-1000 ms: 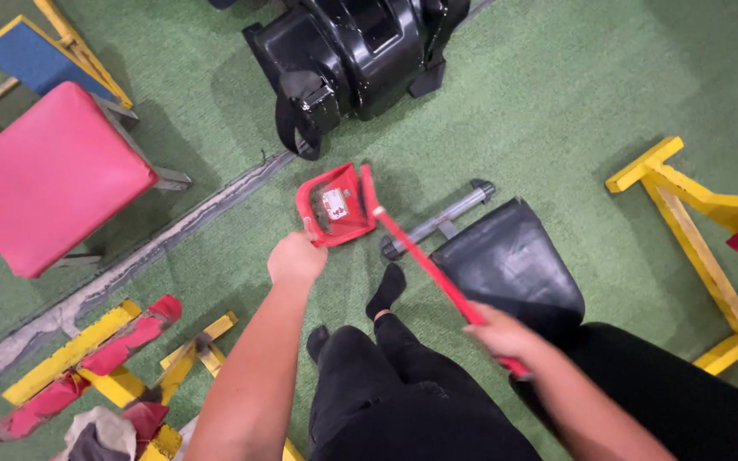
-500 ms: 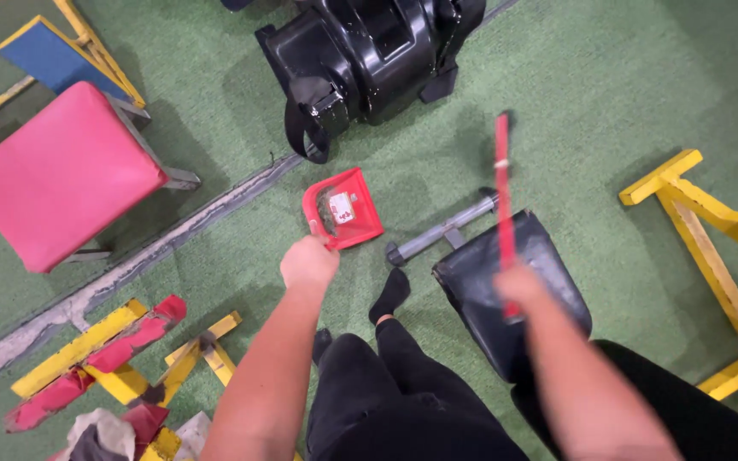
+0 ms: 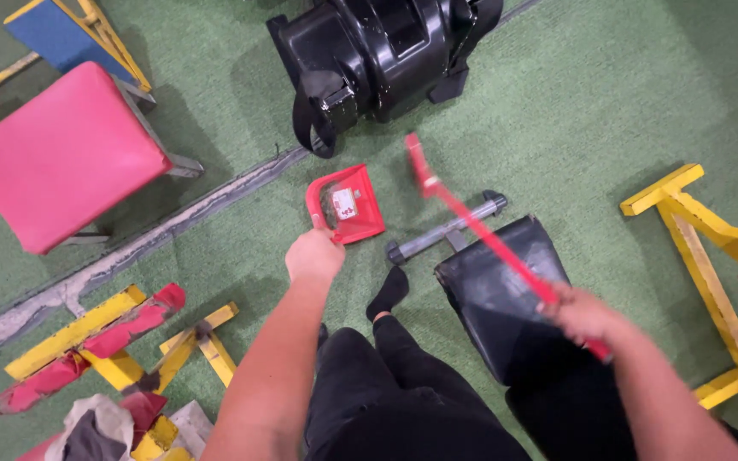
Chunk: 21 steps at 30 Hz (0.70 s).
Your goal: Sweeping the gym floor using a broom and a dustpan.
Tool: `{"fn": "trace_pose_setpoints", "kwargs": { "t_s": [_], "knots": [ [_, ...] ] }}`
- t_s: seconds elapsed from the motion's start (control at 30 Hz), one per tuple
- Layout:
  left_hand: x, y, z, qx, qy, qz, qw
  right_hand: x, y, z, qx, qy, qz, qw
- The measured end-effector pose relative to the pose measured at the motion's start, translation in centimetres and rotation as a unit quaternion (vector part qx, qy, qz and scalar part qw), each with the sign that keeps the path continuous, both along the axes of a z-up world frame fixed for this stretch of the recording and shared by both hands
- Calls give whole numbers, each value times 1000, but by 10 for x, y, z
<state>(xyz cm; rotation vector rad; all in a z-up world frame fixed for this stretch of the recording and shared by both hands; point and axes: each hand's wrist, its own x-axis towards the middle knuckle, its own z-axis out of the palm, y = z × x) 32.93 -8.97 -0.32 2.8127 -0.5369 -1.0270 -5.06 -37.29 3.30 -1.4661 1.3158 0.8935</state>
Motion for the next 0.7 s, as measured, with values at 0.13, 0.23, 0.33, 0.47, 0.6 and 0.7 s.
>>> {"fn": "trace_pose_setpoints", "kwargs": {
  "t_s": [0.13,0.23,0.33,0.47,0.6,0.7],
  "knots": [
    [-2,0,4,-4,5,19,1000,2,-42,-84,-55,-23,28,998],
    [-7,4,2,-11,2,17,1000,8,-10,-169,-205,-23,182,961],
    [-6,-3,2,-3,8,27,1000,57,76,-166,-172,52,207,962],
    [-17,2,-7,-4,8,20,1000,55,144,-107,-41,-112,208,971],
    [-3,30,-17,-14,8,6,1000,21,109,-43,134,-167,-78,974],
    [5,85,4,-65,22,3,998,1,74,18,111,-64,-96,987]
  ]
}}
